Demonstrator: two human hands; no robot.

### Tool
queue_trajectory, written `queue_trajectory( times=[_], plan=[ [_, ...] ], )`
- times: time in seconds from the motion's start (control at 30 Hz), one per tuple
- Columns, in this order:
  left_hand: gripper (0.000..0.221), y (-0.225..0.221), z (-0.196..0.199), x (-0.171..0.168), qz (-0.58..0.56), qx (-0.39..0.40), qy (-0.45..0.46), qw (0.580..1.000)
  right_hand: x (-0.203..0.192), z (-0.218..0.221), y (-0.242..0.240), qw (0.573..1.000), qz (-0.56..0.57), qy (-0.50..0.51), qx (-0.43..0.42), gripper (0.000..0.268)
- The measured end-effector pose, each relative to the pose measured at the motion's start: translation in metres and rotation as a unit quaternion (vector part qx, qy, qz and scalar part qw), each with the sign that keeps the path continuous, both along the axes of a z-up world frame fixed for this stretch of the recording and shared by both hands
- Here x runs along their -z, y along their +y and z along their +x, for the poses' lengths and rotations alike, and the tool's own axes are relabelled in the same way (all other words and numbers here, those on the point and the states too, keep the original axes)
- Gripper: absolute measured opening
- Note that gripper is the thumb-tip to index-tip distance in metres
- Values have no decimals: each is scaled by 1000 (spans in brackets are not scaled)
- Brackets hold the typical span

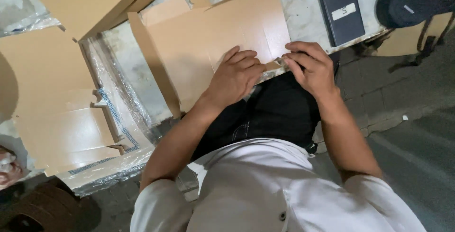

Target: Folding flat cardboard templates into boxes

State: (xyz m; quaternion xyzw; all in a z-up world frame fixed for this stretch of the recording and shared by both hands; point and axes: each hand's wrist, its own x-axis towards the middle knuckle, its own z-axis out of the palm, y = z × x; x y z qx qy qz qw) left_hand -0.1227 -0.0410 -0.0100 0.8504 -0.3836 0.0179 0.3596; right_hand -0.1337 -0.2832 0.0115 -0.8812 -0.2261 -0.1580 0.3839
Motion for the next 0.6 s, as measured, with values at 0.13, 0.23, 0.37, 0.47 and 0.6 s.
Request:
queue_trajectory(
  times=[0.13, 0.23, 0.37, 0.47, 0.6],
  plan=[
    [16, -5, -11, -6, 8, -17, -52, 998, 12, 5, -3, 1000, 17, 9, 24, 7],
    [65, -6, -11, -29, 21, 1, -6, 1000, 17, 7, -7, 998, 24, 31, 42, 17],
    [71, -19, -6, -45, 82, -16, 85, 993, -10, 10, 5, 998, 3, 52, 22, 19],
    [78, -28, -8, -43, 185, -29, 45, 981, -17, 10, 7, 997, -2, 76, 22, 23],
    [91, -36, -14, -44, 266, -56, -73, 960, -17, 12, 7, 994, -11, 103, 31, 37]
  ],
)
